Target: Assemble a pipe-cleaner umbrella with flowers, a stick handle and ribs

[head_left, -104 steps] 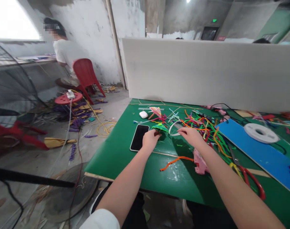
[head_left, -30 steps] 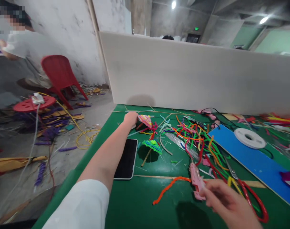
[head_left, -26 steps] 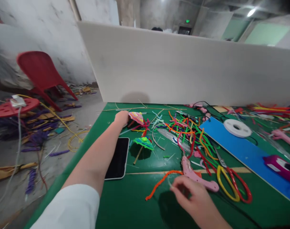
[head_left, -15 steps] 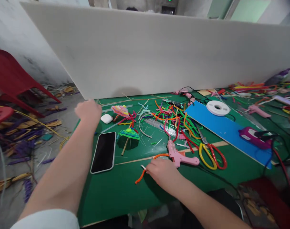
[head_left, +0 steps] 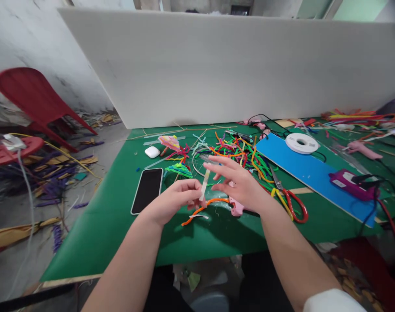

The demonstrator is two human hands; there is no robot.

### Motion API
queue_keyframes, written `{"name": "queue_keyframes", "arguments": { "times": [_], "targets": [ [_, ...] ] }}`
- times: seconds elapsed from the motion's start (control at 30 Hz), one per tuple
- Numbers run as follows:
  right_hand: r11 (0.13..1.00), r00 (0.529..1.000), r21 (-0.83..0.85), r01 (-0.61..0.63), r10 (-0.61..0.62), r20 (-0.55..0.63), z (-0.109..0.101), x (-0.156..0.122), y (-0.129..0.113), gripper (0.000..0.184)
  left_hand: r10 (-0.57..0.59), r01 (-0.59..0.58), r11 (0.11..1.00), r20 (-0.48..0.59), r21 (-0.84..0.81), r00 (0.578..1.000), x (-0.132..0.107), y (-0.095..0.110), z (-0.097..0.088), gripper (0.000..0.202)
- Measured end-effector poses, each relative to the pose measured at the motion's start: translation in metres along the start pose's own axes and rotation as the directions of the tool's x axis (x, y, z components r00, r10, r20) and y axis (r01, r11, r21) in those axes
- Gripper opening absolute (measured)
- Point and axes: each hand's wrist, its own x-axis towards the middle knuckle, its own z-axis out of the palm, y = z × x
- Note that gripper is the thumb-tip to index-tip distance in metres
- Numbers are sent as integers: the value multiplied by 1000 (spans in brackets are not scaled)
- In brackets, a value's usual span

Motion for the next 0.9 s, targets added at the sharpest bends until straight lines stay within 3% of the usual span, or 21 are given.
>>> {"name": "queue_keyframes", "arguments": {
  "times": [0.23,0.47,0.67,0.9],
  "targets": [
    [995,988,-48,88,-93,-120,9,-3,12,17,-76,83,996,165,-36,983,5,-8,-2,15],
    [999,989,43,-2,8,-145,13,-3,18,14,-26,24,998,45,59,999,7,-9,-1,13],
    [983,976,141,-114,137,-171,15,-2,14,14,26,-25,999,-24,47,999,6,-11,-5,46],
    [921,933,326,-212,290,-211,17,-2,16,8,89,-84,994,-65,66,994,2,-11,-7,48]
  ]
}}
